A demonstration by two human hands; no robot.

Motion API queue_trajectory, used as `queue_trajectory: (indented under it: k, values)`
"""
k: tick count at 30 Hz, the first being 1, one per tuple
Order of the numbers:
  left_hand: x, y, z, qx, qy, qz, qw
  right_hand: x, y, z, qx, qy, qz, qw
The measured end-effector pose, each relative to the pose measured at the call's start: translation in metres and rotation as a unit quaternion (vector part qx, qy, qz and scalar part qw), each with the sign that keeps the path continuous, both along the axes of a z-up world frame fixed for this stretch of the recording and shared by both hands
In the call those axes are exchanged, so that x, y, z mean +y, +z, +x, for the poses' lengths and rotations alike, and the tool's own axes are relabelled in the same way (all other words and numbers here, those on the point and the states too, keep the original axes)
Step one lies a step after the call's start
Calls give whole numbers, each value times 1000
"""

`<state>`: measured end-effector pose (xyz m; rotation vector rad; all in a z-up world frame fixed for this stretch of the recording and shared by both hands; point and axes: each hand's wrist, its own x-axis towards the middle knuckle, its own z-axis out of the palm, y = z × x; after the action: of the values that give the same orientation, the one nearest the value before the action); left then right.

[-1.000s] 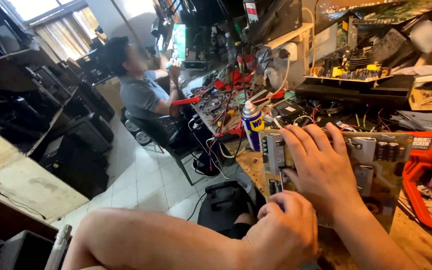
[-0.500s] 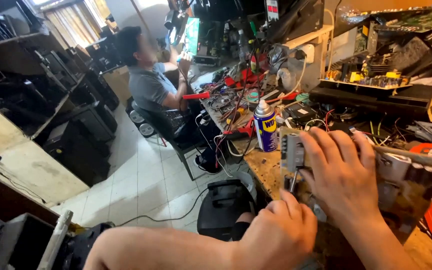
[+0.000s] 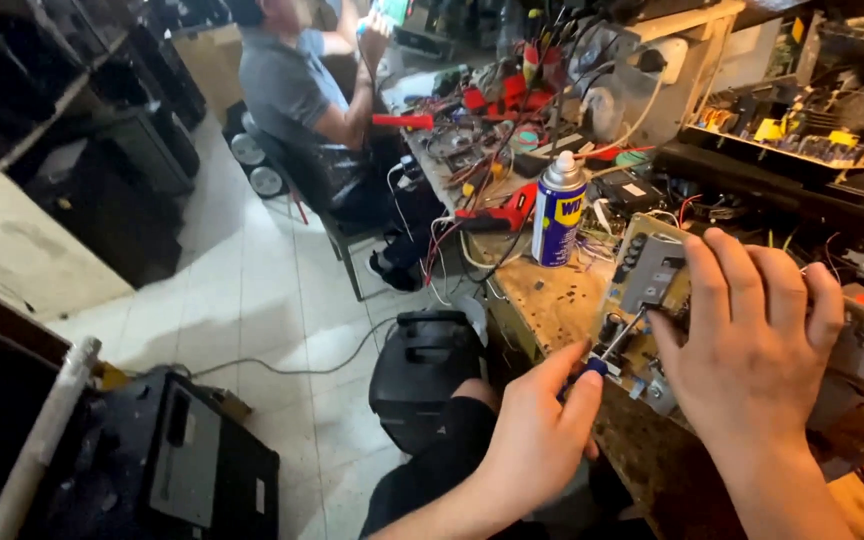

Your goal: The person is reassembling an electronic device by using a screwdriver to secure components onto a circuit board at a repair bench.

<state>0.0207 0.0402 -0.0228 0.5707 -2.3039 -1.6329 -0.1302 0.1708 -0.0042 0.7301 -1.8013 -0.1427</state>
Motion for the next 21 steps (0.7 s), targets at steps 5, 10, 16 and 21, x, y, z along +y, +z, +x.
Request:
queue_trajectory:
  k: [5,10,16,21]
  values:
    - [4,-13,-11,13,19,485,874,1,3,9,1,17,-7,1000]
    - [2,-46,-22,128,80,42,988,0,3,5,-14,26,-14,999]
    - [15,-34,-24,124,125,-378,909,-1,1,5,-14,22,-17,1000]
    - [15,-26,-15,119,63,-275,952,1,1,12,-27,20,-16,999]
